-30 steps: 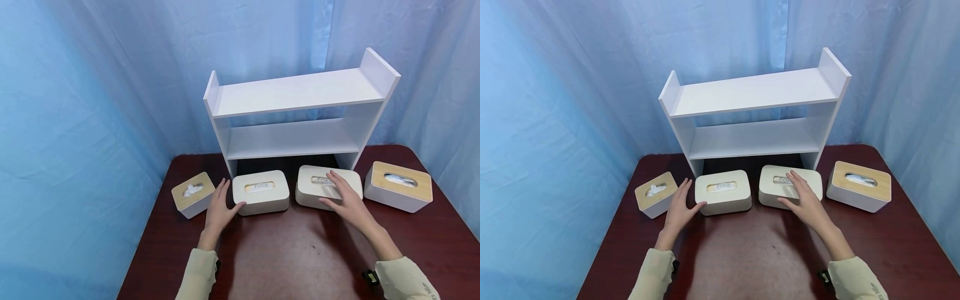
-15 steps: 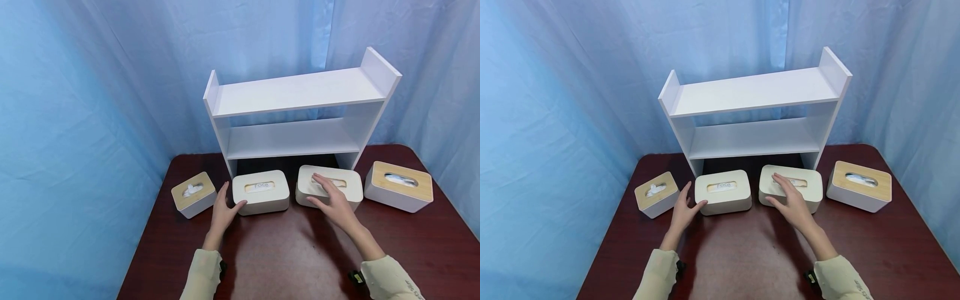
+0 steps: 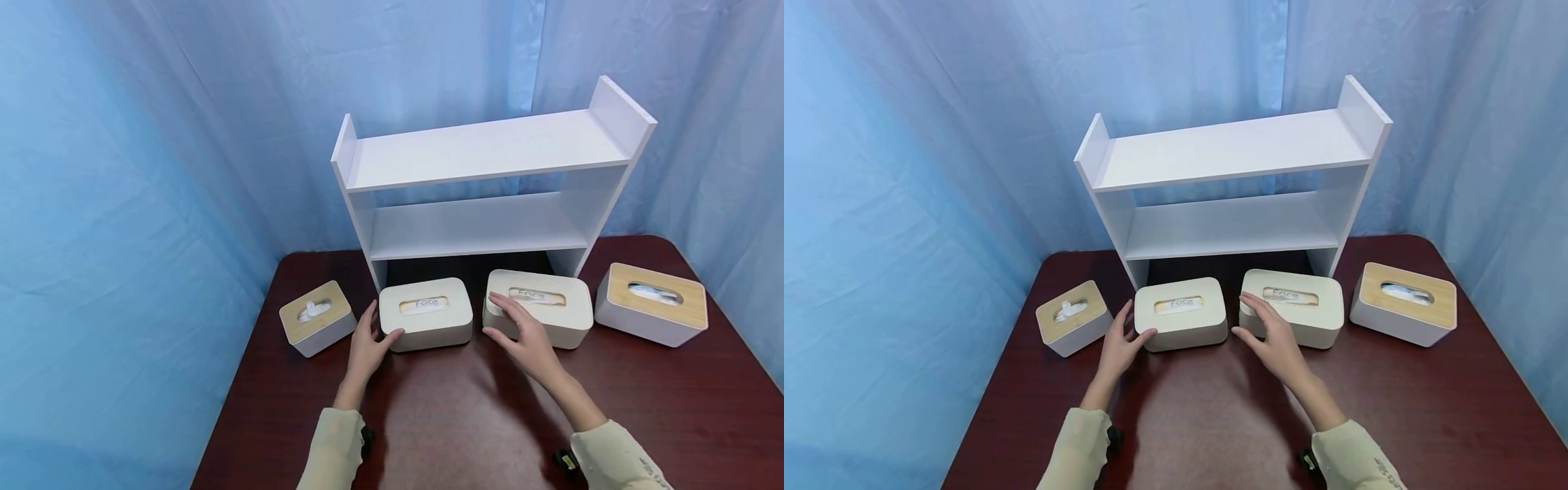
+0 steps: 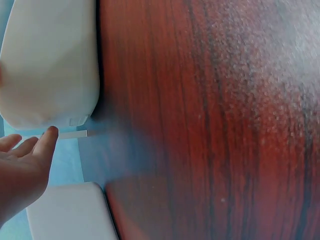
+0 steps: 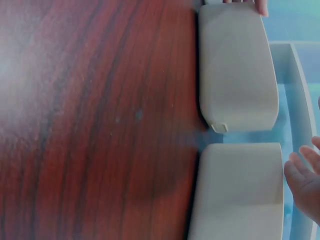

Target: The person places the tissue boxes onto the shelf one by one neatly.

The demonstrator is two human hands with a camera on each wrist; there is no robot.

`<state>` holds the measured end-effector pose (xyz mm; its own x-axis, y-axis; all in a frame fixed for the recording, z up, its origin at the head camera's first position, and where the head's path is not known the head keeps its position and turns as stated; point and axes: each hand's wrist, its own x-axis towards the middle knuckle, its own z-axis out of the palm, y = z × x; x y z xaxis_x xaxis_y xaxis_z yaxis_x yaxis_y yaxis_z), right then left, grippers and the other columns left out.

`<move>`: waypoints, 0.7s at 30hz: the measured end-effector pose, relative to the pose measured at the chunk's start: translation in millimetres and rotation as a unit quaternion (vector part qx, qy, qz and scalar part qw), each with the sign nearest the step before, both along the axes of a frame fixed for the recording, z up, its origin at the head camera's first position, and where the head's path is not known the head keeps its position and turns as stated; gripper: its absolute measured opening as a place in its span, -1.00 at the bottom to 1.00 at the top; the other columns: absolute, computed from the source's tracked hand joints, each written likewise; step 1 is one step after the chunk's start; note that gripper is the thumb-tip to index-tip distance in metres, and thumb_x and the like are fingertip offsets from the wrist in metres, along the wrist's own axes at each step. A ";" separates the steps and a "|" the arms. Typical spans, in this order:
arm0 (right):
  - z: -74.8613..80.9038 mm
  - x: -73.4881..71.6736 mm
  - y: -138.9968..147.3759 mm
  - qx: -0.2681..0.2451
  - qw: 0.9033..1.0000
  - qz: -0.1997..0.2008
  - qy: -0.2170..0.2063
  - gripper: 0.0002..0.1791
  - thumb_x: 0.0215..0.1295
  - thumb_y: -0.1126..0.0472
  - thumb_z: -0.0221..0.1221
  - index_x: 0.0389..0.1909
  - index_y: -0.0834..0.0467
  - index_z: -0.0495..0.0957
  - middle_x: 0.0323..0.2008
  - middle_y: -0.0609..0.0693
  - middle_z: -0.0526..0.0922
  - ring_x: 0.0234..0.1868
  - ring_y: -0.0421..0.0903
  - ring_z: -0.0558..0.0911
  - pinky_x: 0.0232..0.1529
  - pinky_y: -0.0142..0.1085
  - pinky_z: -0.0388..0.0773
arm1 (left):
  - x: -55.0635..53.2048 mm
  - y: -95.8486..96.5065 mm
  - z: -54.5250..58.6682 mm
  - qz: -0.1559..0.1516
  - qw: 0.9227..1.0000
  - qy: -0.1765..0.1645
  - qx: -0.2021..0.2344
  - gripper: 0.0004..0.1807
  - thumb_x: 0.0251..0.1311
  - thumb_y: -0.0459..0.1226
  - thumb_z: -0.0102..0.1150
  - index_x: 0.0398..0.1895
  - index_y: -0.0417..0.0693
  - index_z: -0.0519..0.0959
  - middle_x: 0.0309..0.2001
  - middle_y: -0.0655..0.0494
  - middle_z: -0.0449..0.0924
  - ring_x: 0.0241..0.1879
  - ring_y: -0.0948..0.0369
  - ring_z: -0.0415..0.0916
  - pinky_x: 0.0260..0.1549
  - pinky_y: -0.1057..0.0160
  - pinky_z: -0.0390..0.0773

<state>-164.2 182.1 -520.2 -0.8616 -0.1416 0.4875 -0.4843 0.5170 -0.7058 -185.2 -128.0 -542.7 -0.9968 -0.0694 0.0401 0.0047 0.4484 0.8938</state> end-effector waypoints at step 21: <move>-18.2 3.1 -22.4 -0.016 0.999 0.014 -0.038 -0.43 0.18 0.33 0.38 0.23 0.32 0.51 0.19 0.24 0.60 0.23 0.12 0.57 0.22 -0.45 0.50 | -3.2 -9.8 4.1 -0.044 0.998 -0.019 0.028 -0.14 0.21 -0.17 0.38 0.53 -0.08 0.19 0.50 -0.19 0.22 0.43 -0.14 0.29 0.26 -0.12 0.48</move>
<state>-161.1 159.7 -538.5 -0.8919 -0.1515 0.4262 -0.4433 0.4800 -0.7570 -188.4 -137.8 -538.6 -0.9998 0.0179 0.0009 0.0080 0.3973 0.9177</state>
